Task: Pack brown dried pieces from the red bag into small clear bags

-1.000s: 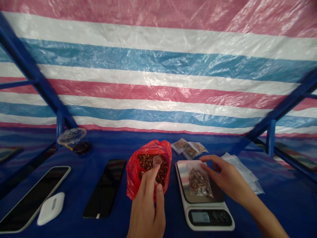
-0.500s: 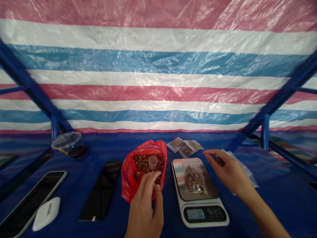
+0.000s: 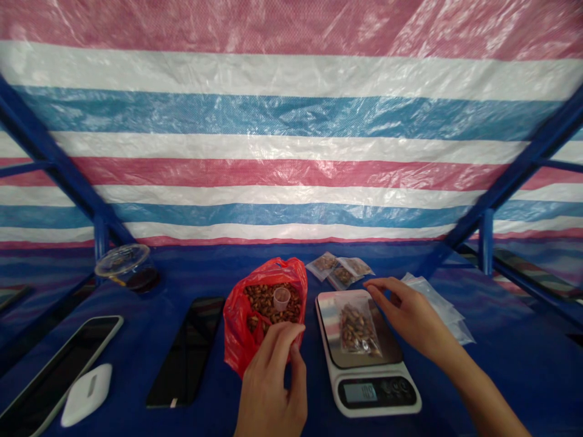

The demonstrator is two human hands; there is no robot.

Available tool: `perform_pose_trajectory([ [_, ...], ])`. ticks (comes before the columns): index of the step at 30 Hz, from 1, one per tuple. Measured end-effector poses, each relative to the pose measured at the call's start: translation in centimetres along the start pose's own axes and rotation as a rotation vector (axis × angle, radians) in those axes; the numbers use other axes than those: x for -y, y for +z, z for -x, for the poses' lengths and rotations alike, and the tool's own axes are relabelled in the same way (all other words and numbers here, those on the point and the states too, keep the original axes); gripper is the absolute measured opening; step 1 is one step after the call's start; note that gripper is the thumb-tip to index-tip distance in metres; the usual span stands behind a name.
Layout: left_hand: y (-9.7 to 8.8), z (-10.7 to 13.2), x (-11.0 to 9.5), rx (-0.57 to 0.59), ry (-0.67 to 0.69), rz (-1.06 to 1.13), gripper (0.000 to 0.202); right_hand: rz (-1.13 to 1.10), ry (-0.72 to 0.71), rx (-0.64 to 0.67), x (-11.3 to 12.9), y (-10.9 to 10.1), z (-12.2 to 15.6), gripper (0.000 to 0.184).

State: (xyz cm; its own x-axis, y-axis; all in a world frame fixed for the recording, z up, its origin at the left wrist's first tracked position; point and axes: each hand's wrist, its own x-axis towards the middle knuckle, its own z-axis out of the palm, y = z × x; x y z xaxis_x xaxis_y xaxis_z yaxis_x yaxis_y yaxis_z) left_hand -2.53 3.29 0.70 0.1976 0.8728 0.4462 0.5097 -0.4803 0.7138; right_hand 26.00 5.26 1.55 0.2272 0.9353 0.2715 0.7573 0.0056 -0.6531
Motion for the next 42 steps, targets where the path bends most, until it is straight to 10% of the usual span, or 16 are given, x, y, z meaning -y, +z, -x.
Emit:
perform_pose_trajectory([
  [9,0.8,0.5,-0.6,0.013,-0.113,0.152,0.028,-0.038,0.052,0.067,0.4,0.4,0.3,0.030],
  [20,4.8,1.6,-1.4,0.035,-0.616,0.642,0.042,-0.022,-0.048,0.172,4.9,3.7,0.8,0.028],
  [27,4.4,1.1,-1.2,0.040,-0.673,0.807,0.039,-0.044,-0.047,0.241,5.2,5.2,0.4,0.029],
  [36,3.4,0.8,-0.3,-0.240,-0.762,1.057,0.045,-0.213,-0.075,0.262,12.9,6.8,-0.3,0.024],
  [42,2.9,0.2,1.5,-0.197,-0.880,1.181,0.060,-0.208,-0.081,0.282,14.7,9.2,-1.2,0.024],
])
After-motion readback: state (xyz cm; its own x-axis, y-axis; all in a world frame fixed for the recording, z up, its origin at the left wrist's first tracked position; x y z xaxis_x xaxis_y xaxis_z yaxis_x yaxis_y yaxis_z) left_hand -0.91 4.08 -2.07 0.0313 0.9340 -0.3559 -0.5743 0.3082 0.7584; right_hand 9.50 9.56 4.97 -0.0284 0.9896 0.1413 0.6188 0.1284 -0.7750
